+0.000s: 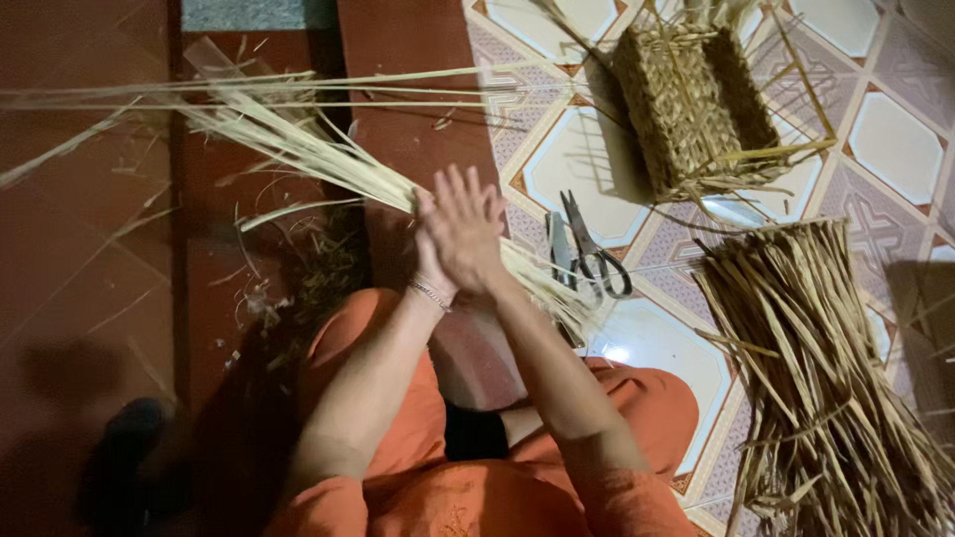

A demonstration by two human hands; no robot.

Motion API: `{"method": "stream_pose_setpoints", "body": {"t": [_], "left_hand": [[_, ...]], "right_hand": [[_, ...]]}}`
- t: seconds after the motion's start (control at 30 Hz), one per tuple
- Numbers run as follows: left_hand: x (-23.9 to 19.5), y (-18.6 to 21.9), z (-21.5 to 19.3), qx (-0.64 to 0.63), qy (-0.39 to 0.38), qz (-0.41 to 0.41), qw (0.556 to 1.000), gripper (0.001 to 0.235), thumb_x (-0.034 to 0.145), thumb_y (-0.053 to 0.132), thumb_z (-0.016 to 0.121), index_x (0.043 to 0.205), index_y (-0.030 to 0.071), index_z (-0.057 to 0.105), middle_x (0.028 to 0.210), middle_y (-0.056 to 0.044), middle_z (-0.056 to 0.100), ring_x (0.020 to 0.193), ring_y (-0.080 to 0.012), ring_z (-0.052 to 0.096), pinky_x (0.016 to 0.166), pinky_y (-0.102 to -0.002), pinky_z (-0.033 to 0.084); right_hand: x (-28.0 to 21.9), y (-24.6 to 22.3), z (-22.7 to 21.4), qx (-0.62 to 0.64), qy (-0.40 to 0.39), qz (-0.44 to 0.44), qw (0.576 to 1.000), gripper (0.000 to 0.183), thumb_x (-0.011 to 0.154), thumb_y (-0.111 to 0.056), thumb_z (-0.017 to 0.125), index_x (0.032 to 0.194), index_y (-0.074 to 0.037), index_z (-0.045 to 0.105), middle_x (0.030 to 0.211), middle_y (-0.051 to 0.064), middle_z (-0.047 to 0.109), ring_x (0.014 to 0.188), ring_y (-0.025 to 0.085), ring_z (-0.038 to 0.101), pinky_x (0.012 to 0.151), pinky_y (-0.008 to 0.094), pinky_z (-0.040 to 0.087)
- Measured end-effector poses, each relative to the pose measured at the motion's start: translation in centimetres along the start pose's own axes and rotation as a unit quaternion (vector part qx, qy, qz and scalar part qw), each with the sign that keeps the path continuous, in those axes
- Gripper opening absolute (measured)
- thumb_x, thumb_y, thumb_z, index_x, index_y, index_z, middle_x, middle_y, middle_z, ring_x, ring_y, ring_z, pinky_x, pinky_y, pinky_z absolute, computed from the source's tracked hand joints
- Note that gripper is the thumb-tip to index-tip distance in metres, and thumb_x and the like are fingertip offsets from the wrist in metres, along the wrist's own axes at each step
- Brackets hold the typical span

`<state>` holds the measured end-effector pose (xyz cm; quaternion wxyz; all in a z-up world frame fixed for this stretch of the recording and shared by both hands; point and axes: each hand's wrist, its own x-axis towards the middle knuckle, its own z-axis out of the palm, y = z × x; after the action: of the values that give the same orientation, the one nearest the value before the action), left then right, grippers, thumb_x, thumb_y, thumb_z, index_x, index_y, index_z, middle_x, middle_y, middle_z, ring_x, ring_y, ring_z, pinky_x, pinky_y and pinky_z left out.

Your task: The person sits on a tiled floor and uses a metal tool to scrape and split dried plant stalks into thinner strips. They repeatedly align and bundle the processed strips, occasionally using scissors. The work area contains loose stalks, a partially woven basket, and a pile of finished strips.

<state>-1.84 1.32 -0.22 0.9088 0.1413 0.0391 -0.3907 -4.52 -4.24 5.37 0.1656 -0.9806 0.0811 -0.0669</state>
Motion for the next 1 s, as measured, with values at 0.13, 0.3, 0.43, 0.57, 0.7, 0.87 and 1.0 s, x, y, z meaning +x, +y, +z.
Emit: {"method": "stream_pose_setpoints", "body": {"t": [0.13,0.3,0.43,0.57,0.7,0.87,1.0], "left_hand": [[-1.3,0.6,1.8,0.035,-0.033,-0.028,0.998,0.102,0.092,0.081,0.036,0.166,0.014,0.016,0.172,-0.012,0.022,0.155,-0.0318,0.028,0.124,-0.053,0.027],[-1.1,2.3,1.2,0.064,-0.041,0.061,0.995,0.102,0.091,0.077,0.04,0.164,0.011,0.012,0.17,-0.019,0.022,0.156,-0.0343,0.026,0.126,-0.056,0.024],[-0.4,3.0,0.4,0.003,-0.062,0.063,0.996,0.104,0.092,0.079,0.043,0.165,0.011,0.014,0.167,-0.019,0.026,0.154,-0.0349,0.03,0.125,-0.05,0.026],[-0.6,1.6,0.5,0.017,-0.012,0.001,1.0,0.106,0.088,0.08,0.045,0.163,0.01,0.022,0.167,-0.015,0.032,0.152,-0.0342,0.034,0.124,-0.05,0.029],[-1.2,1.9,0.6,0.012,-0.014,0.006,1.0,0.109,0.088,0.079,0.05,0.162,0.003,0.025,0.166,-0.019,0.032,0.151,-0.0375,0.036,0.125,-0.054,0.03],[-1.4,4.1,1.4,0.025,-0.027,0.05,0.998,0.113,0.084,0.08,0.054,0.162,0.007,0.017,0.165,-0.023,0.029,0.15,-0.0386,0.038,0.123,-0.055,0.032],[-1.8,2.8,2.3,0.041,0.02,0.021,0.999,0.115,0.08,0.082,0.052,0.161,0.012,0.01,0.166,-0.02,0.026,0.152,-0.0367,0.034,0.124,-0.054,0.031]], "right_hand": [[2.6,1.5,-1.0,-0.008,-0.039,0.11,0.993,0.069,0.103,-0.055,0.02,0.16,-0.018,0.03,0.172,0.009,0.01,0.159,0.032,-0.004,0.124,0.06,-0.006],[-0.7,-0.5,1.3,0.05,-0.012,-0.004,0.999,0.073,0.107,-0.057,0.022,0.164,-0.01,0.026,0.173,0.015,0.012,0.161,0.033,-0.001,0.126,0.059,-0.003],[-1.0,-1.2,1.9,0.082,-0.017,-0.038,0.996,0.073,0.108,-0.056,0.019,0.164,-0.01,0.029,0.173,0.012,0.016,0.161,0.031,0.003,0.128,0.058,-0.002],[2.9,1.2,-0.5,0.004,-0.096,0.102,0.99,0.063,0.102,-0.053,0.016,0.152,-0.024,0.043,0.174,0.007,0.013,0.162,0.032,-0.002,0.127,0.056,-0.005],[1.6,0.4,0.2,-0.03,-0.064,0.063,0.996,0.067,0.105,-0.054,0.017,0.156,-0.016,0.037,0.173,0.012,0.012,0.16,0.035,-0.002,0.126,0.059,-0.005],[-1.8,-1.9,2.3,0.103,-0.017,-0.037,0.994,0.079,0.11,-0.061,0.02,0.165,-0.005,0.028,0.174,0.015,0.011,0.162,0.033,0.0,0.128,0.056,0.0],[1.9,-0.1,0.1,-0.003,-0.104,0.051,0.993,0.071,0.103,-0.059,0.014,0.159,-0.02,0.032,0.174,0.007,0.009,0.16,0.031,-0.005,0.126,0.06,-0.006]]}}
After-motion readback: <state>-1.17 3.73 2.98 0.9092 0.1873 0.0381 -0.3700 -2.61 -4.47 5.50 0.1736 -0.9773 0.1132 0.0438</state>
